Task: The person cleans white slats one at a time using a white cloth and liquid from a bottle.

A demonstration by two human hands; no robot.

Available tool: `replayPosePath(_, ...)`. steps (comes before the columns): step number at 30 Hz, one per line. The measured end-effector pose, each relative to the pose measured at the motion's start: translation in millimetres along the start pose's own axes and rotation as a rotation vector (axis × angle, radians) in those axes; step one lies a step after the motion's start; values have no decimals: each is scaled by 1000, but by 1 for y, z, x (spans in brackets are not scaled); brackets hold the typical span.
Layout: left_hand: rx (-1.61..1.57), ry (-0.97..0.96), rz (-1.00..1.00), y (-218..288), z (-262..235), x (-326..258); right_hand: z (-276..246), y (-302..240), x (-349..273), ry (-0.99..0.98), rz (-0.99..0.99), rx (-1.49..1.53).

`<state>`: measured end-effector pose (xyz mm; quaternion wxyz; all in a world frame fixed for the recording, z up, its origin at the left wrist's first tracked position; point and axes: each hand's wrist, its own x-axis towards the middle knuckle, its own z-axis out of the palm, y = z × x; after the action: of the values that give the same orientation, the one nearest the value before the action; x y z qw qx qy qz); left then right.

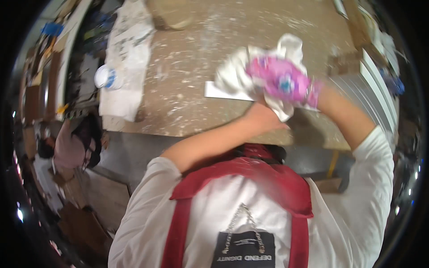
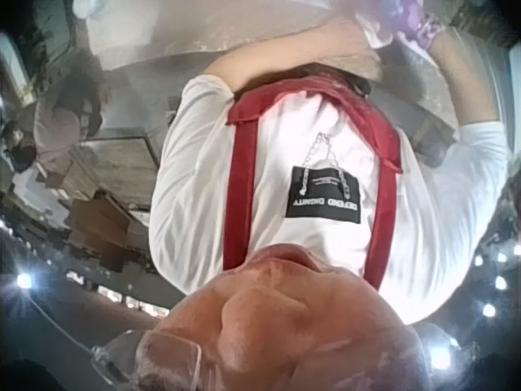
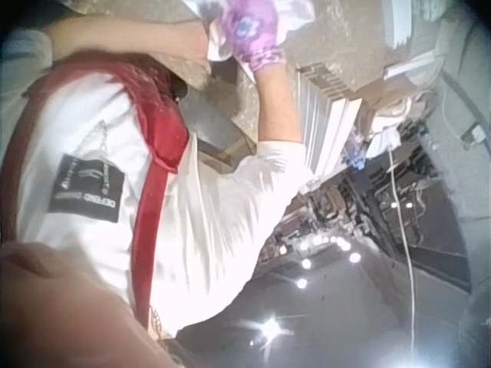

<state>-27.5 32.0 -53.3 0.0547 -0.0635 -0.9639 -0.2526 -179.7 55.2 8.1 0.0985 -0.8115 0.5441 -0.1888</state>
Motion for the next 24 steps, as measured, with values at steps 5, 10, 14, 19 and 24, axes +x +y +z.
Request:
replayPosePath(5, -479, 189, 77, 8, 73, -6, 53, -72, 99, -174, -2, -117)
replayPosePath(10, -289, 182, 44, 3, 50, 3, 91, -57, 152, 77, 67, 184)
replayPosePath(14, -93, 60, 224, -27, -9, -51, 23, -30, 102, 325, 577, 336)
replayPosePath(19, -69, 445, -309, -96, -92, -146, -65, -32, -14, 552, 849, 446)
replayPosePath(24, -322, 192, -373, -108, -108, -126, -25, -40, -63, 169, 707, -65)
